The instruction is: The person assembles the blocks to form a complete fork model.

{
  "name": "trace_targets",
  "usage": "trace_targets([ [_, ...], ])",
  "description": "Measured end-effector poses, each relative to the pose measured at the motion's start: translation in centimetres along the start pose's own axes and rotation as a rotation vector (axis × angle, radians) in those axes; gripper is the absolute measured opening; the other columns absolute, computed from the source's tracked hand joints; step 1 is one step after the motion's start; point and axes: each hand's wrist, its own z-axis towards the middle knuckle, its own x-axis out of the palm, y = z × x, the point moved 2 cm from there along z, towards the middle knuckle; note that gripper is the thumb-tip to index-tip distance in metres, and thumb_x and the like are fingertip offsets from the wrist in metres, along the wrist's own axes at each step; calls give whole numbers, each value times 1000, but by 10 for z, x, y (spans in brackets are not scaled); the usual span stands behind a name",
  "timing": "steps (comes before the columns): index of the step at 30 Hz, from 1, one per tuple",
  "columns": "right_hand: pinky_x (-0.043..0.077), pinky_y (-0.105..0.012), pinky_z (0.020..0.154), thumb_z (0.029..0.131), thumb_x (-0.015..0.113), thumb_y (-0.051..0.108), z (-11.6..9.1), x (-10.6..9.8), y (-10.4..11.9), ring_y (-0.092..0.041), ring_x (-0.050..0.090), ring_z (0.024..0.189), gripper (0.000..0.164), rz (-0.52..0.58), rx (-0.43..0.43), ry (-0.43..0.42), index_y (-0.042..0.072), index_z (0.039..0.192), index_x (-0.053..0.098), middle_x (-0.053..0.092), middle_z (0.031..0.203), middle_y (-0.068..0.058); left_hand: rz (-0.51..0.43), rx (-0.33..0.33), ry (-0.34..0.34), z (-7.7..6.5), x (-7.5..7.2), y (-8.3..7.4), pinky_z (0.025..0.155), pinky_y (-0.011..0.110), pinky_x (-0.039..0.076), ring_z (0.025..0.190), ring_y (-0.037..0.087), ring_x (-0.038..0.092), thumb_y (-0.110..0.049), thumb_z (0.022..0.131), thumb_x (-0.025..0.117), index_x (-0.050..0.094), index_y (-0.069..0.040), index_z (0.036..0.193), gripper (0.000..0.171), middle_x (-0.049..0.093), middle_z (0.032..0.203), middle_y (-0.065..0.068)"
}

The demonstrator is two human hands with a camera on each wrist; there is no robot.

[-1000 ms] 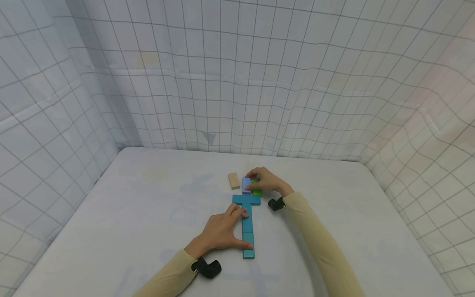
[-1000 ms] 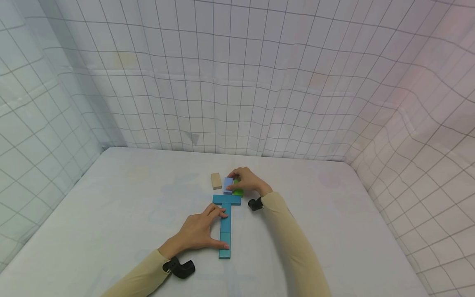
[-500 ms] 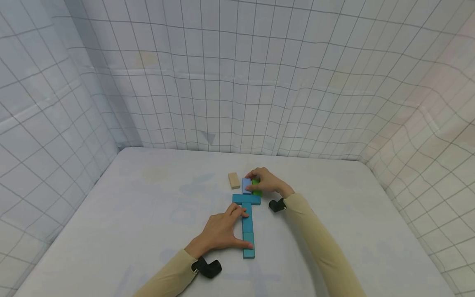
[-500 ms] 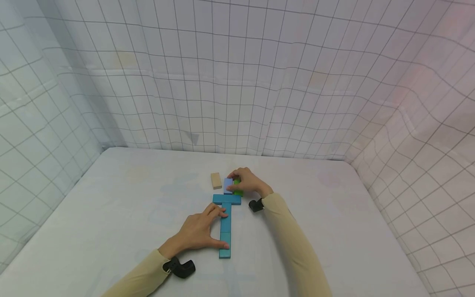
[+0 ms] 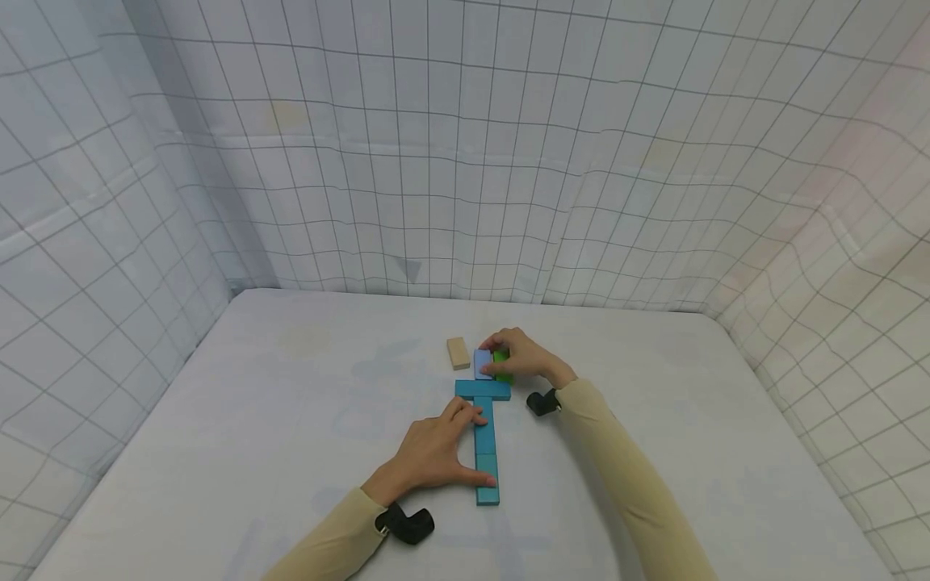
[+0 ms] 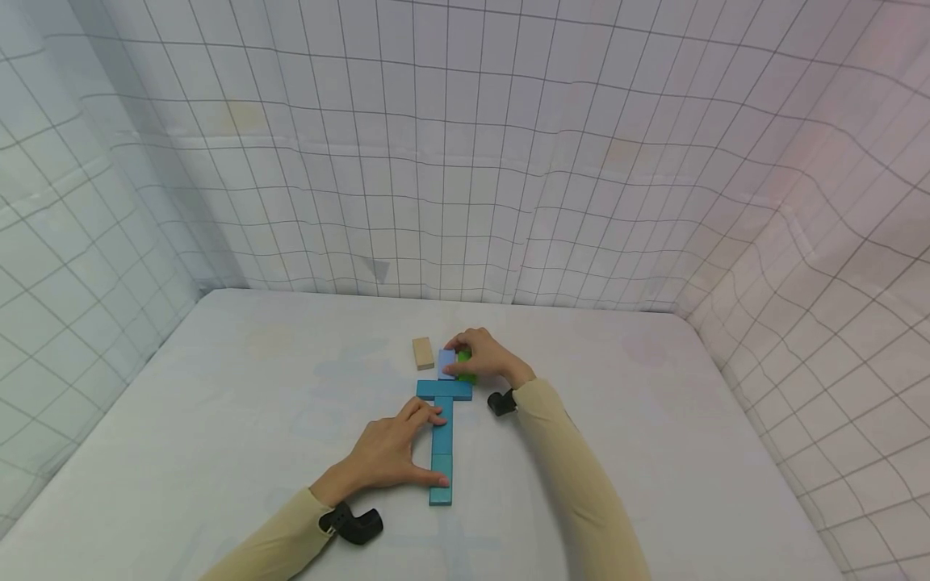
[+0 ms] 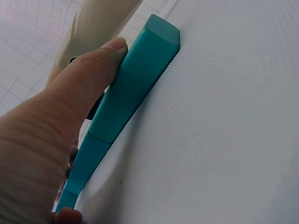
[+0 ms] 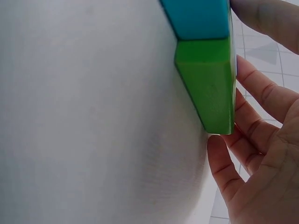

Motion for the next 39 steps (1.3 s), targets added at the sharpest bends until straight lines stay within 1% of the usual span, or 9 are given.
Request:
trace_targets([
  [7,36,-40,89,83,74,28,-1,0,2,-22,45,101,39,-15,43,9,5,114,66,58,105,-3,3,1,-3,0,0,0,49,21,35,55,6,41,-82,63,59,55,-25,125,84,40,118,-7],
  [13,35,-40,88,83,75,28,-2,-1,4,-22,44,101,40,-27,44,5,5,115,66,58,105,-3,-2,12,-12,0,0,0,49,21,34,54,6,40,-82,63,60,54,-25,125,84,40,117,-8],
  [18,34,-41,89,84,74,29,-3,-1,5,-23,43,103,41,-29,63,8,6,116,65,58,106,-3,-3,17,-16,0,0,1,49,21,35,54,5,41,-82,63,60,54,-25,125,84,40,116,-8],
  [28,34,-41,89,84,73,28,-5,1,4,-24,44,103,41,-31,50,6,5,117,65,58,106,-4,-7,17,-11,-1,2,2,50,21,35,56,4,43,-82,63,60,54,-26,126,84,40,119,-7],
  [34,35,-41,89,85,72,29,-5,2,4,-24,44,103,41,-41,41,-10,4,117,65,59,107,-5,0,17,-7,0,0,1,51,20,36,57,4,43,-82,64,60,54,-25,126,85,40,120,-7],
  [39,35,-41,90,85,72,28,-6,3,3,-24,45,103,42,-52,38,-19,4,118,64,59,108,-6,-14,24,-10,-1,-1,0,50,21,35,56,5,42,-80,64,62,55,-24,125,83,40,119,-6],
])
